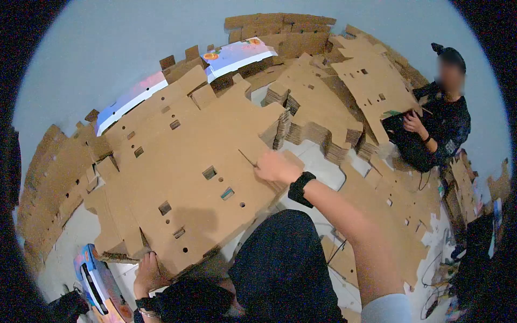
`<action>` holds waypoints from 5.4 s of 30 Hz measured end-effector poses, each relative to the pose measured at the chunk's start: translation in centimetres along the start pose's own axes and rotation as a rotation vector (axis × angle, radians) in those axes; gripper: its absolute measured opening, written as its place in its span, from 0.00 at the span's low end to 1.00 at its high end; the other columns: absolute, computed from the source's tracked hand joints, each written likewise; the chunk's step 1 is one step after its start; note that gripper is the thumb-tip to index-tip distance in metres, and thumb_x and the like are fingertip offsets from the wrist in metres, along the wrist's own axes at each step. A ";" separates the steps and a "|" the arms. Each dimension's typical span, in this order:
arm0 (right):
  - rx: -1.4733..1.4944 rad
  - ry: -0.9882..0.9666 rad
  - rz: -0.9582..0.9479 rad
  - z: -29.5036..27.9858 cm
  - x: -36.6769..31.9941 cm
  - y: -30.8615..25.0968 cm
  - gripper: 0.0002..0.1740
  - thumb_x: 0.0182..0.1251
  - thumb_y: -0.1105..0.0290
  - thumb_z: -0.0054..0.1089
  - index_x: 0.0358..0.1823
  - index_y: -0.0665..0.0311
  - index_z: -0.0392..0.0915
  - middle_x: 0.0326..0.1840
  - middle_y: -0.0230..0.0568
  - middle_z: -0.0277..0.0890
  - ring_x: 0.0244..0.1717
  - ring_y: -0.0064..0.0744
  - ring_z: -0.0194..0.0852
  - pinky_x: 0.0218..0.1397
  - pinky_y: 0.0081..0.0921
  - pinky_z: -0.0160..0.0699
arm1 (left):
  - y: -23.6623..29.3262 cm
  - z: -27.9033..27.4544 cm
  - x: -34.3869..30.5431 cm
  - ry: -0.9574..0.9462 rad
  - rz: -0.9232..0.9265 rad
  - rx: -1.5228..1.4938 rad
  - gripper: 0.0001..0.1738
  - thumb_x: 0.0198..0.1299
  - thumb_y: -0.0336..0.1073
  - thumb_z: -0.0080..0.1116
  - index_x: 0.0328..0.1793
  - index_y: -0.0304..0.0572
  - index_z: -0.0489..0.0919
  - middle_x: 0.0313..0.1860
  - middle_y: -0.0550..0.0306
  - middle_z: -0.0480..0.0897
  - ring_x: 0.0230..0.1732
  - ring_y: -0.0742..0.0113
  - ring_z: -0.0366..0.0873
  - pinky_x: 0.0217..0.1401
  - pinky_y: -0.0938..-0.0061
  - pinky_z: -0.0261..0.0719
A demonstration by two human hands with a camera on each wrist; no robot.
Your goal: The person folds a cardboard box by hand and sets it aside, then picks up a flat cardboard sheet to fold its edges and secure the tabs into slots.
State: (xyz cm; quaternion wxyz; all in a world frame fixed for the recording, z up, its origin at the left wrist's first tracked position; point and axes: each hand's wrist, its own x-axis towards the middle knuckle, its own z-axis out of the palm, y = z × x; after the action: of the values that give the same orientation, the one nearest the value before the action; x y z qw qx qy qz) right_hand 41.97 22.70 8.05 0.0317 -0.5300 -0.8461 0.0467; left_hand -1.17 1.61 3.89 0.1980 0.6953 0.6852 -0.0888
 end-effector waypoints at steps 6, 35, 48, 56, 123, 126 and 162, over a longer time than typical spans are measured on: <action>0.002 -0.194 0.052 2.8 -1.3 2.8 0.28 0.61 0.51 0.46 0.50 0.70 0.74 0.58 0.60 0.67 0.57 0.52 0.69 0.60 0.50 0.62 | -0.6 1.1 -0.2 0.087 0.045 0.020 0.54 0.19 0.43 0.77 0.57 0.37 0.61 0.53 0.44 0.68 0.58 0.45 0.65 0.61 0.56 0.64; 0.045 0.174 0.402 7.3 9.6 14.6 0.45 0.66 0.35 0.31 0.74 0.57 0.38 0.76 0.55 0.37 0.73 0.63 0.38 0.73 0.48 0.43 | 1.2 -2.0 -0.4 -0.071 0.083 -0.019 0.55 0.28 0.42 0.75 0.63 0.27 0.57 0.60 0.29 0.61 0.61 0.34 0.60 0.63 0.53 0.62; 0.257 -0.023 0.607 4.1 9.8 13.6 0.42 0.63 0.31 0.27 0.74 0.41 0.39 0.75 0.54 0.43 0.73 0.55 0.46 0.72 0.46 0.48 | 1.1 -1.2 -0.2 -0.059 0.003 -0.038 0.56 0.25 0.38 0.76 0.62 0.29 0.56 0.56 0.32 0.64 0.59 0.33 0.60 0.59 0.52 0.64; 0.279 -0.071 0.644 4.6 9.7 14.3 0.44 0.60 0.28 0.26 0.74 0.35 0.30 0.76 0.61 0.33 0.74 0.58 0.39 0.71 0.52 0.46 | 2.0 -1.7 -0.4 -0.109 -0.053 0.036 0.58 0.28 0.43 0.76 0.66 0.31 0.55 0.64 0.35 0.61 0.66 0.39 0.57 0.65 0.55 0.62; 0.946 -0.041 0.051 7.1 13.8 12.6 0.14 0.63 0.64 0.43 0.27 0.64 0.73 0.27 0.37 0.71 0.32 0.35 0.66 0.39 0.31 0.66 | -1.3 2.0 0.4 0.001 0.019 0.008 0.57 0.17 0.47 0.77 0.58 0.36 0.59 0.53 0.42 0.66 0.59 0.43 0.63 0.60 0.54 0.63; 0.723 -0.144 -0.051 4.7 9.2 8.1 0.15 0.65 0.61 0.42 0.41 0.63 0.73 0.45 0.41 0.70 0.47 0.37 0.65 0.52 0.34 0.64 | -1.2 2.1 0.4 0.022 0.011 0.053 0.57 0.17 0.47 0.77 0.59 0.37 0.59 0.54 0.41 0.66 0.59 0.41 0.62 0.60 0.54 0.63; 0.505 0.355 0.378 7.9 -0.9 6.4 0.12 0.63 0.66 0.43 0.36 0.62 0.77 0.37 0.49 0.78 0.40 0.52 0.76 0.42 0.43 0.74 | -0.2 1.1 0.6 0.006 0.083 0.063 0.57 0.15 0.45 0.79 0.56 0.30 0.59 0.49 0.41 0.66 0.54 0.41 0.65 0.55 0.54 0.67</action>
State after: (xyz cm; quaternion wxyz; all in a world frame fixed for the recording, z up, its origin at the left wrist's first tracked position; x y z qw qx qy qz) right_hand 47.29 24.36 -0.53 0.2990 -0.6525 -0.6761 0.1666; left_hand -1.22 1.68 2.61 0.1777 0.7293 0.6531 -0.0999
